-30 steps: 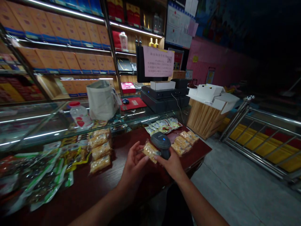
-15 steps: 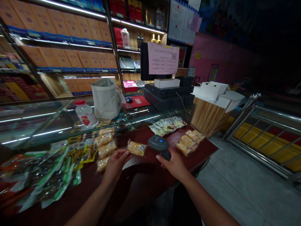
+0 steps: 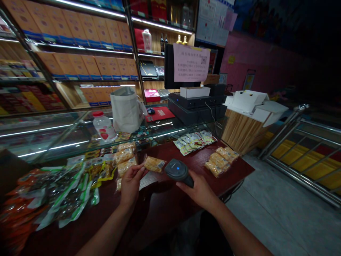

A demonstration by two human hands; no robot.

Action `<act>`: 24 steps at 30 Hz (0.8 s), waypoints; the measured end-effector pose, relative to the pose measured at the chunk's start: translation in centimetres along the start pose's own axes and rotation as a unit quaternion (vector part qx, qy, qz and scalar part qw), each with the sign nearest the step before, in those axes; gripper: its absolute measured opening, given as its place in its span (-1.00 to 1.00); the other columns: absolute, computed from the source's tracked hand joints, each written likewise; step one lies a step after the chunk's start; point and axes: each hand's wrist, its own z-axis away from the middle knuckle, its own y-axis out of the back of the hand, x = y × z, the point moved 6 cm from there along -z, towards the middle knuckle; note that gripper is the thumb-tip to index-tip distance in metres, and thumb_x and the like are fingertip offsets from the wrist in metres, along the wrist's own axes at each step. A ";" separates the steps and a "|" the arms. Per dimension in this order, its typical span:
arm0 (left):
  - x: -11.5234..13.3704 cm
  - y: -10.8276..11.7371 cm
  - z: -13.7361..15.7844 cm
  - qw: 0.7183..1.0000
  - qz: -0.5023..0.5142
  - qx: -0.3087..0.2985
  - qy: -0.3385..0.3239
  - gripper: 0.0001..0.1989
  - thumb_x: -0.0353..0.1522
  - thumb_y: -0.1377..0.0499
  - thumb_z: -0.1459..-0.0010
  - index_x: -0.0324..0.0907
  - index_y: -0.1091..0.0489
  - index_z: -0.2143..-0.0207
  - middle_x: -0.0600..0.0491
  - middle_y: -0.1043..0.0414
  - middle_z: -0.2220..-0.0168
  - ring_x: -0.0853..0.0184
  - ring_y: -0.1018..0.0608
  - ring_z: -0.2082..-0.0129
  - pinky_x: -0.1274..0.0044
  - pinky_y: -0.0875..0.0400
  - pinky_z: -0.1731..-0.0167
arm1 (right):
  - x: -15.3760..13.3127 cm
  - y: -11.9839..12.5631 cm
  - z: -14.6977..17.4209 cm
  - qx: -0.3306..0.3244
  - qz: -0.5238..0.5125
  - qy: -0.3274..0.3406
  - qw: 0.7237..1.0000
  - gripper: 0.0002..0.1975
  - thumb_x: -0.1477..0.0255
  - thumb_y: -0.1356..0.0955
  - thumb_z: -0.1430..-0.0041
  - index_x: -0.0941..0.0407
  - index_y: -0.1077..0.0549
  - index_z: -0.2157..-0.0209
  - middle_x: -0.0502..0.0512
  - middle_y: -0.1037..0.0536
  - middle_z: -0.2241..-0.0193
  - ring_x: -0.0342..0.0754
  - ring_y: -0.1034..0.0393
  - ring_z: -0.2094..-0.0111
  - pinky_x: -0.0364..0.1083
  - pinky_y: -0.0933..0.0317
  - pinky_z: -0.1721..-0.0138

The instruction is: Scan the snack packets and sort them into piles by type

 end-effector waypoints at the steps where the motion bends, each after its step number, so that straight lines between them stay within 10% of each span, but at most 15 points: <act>1: 0.0 0.0 0.0 1.000 0.000 0.001 -0.001 -0.61 -0.16 -0.47 0.16 -0.20 -0.48 0.37 -0.02 -0.63 0.23 0.23 -0.64 0.18 0.33 -0.55 0.07 | -0.1 0.0 0.1 -0.003 0.003 0.005 1.000 -0.61 0.20 -0.44 -0.17 0.09 -0.55 0.02 0.16 -0.67 0.14 0.16 -0.55 0.13 0.06 -0.36 0.05; 16: 0.0 -0.3 0.4 1.000 -0.018 -0.009 -0.010 -0.62 -0.14 -0.45 0.13 -0.21 -0.50 0.36 -0.04 -0.64 0.21 0.23 -0.64 0.18 0.33 -0.54 0.06 | 0.6 -0.4 1.3 -0.008 0.024 -0.004 1.000 -0.58 0.18 -0.40 -0.19 0.14 -0.53 0.01 0.22 -0.66 0.15 0.18 -0.55 0.13 0.05 -0.35 0.05; 24: 4.1 2.7 0.1 0.997 -0.027 0.063 -0.019 -0.59 -0.18 -0.47 0.19 -0.21 -0.45 0.37 0.06 -0.60 0.35 0.33 -0.63 0.38 0.48 -0.57 0.27 | 1.9 0.0 2.4 0.015 -0.002 -0.066 0.998 -0.54 0.10 -0.39 -0.14 0.14 -0.55 0.08 0.03 -0.55 0.59 0.05 -0.44 0.57 -0.05 -0.31 0.48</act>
